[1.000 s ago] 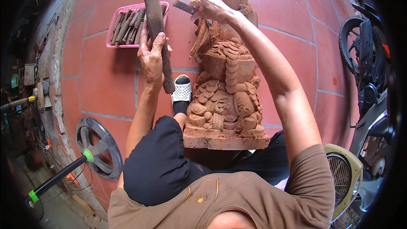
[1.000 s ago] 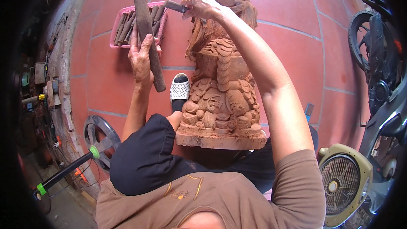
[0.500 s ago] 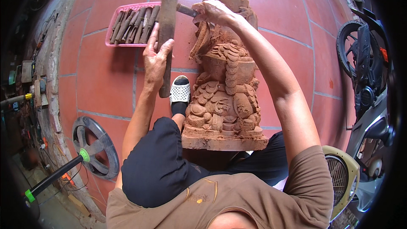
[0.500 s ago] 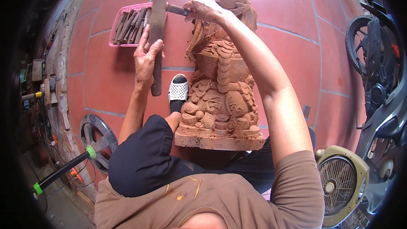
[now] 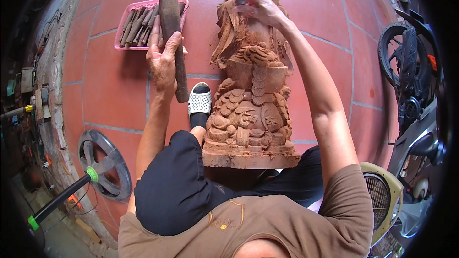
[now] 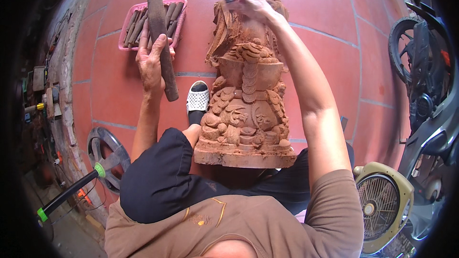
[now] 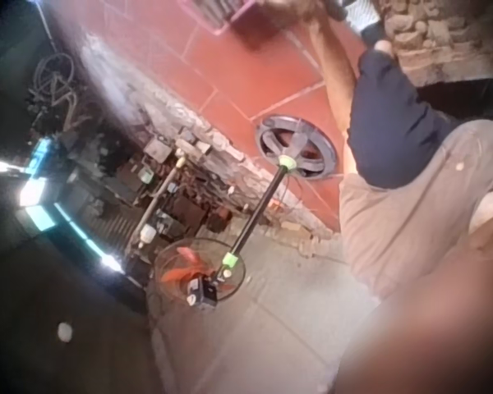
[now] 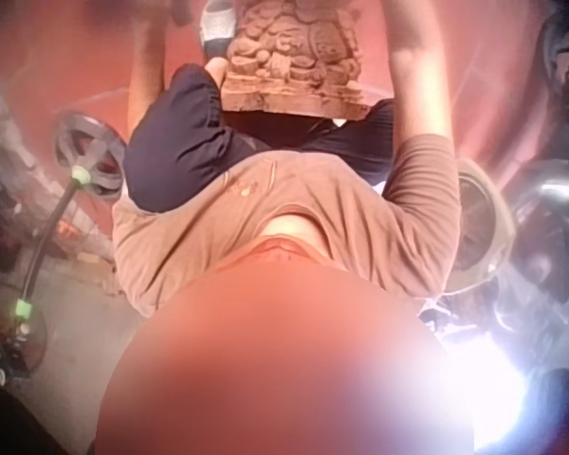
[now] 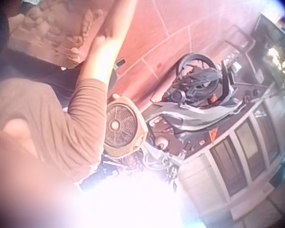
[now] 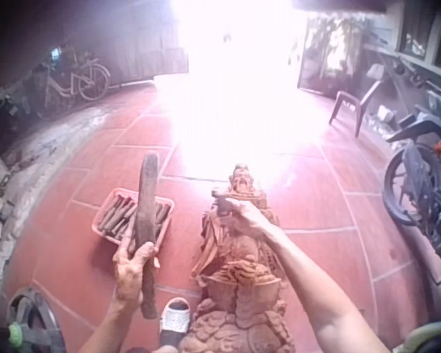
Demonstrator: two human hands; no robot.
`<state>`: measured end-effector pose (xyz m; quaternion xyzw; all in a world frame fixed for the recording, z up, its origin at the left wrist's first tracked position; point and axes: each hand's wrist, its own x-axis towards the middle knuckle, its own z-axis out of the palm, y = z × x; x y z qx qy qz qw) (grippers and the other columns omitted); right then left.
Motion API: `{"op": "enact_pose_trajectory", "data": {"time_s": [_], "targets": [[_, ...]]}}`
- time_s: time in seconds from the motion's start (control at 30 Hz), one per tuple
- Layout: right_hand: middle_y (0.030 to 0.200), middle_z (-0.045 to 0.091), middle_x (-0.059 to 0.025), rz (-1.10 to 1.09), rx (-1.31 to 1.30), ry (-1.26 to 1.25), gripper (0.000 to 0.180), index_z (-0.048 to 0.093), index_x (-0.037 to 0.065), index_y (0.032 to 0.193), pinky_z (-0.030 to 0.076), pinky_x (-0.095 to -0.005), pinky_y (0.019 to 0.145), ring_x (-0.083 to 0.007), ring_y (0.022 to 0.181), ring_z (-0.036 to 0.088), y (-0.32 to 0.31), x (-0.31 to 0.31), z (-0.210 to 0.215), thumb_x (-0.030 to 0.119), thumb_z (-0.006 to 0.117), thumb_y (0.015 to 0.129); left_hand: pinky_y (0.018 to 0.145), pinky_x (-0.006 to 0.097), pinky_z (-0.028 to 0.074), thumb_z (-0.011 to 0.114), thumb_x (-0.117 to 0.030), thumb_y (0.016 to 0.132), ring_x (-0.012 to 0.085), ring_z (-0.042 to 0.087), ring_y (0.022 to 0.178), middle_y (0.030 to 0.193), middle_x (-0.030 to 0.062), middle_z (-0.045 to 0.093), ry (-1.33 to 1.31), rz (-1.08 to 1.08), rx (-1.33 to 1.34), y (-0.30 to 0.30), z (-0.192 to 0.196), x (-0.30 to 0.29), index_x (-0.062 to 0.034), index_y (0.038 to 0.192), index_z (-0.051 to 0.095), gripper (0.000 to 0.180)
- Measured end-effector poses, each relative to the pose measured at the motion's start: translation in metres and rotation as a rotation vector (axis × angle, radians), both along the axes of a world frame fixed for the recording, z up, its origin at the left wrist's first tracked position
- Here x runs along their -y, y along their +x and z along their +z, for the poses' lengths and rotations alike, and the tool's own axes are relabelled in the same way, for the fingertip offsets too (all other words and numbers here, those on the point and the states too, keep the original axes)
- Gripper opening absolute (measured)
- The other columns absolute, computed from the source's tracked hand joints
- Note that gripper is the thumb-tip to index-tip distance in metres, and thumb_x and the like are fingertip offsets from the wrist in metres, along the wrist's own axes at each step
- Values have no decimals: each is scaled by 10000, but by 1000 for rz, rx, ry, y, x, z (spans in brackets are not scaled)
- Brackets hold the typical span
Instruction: The person carves a wooden sculpture using a chisel and mallet, striking the chisel to shape the wood and occasionally adjusting the sculpture's position. The person also uses a smaller tool to refine details on the sculpture.
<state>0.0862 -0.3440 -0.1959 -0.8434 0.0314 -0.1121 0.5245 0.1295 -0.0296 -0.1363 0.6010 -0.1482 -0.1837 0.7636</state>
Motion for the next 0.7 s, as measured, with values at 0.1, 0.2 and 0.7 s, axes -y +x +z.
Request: {"op": "enact_pose_trajectory", "data": {"time_s": [0.1, 0.2, 0.7], "targets": [[1021, 697, -52, -153, -259, -446, 374, 611, 66, 1172, 550, -340, 796, -173, 908, 665, -26, -2, 23, 284, 729, 893, 573, 210, 504, 680, -118, 917, 79, 588, 625, 881, 70, 670, 35, -16, 29, 2, 4, -13, -72, 1505, 341, 681], [1029, 697, -31, -235, -214, -206, 350, 620, 62, 1165, 554, -323, 788, -152, 904, 662, -53, 25, -1, 258, 733, 898, 579, 213, 505, 682, -123, 916, 78, 587, 623, 889, 73, 671, 71, -32, 3, -4, 3, -9, -73, 1509, 333, 690], [931, 701, -23, -223, -105, -125, 324, 666, 142, 1161, 520, -313, 777, -101, 896, 635, -19, -16, -4, 331, 721, 905, 760, 242, 512, 653, -80, 917, 98, 600, 875, 1059, 55, 641, 238, -163, 174, -18, 10, 1, -100, 1498, 391, 637]]}}
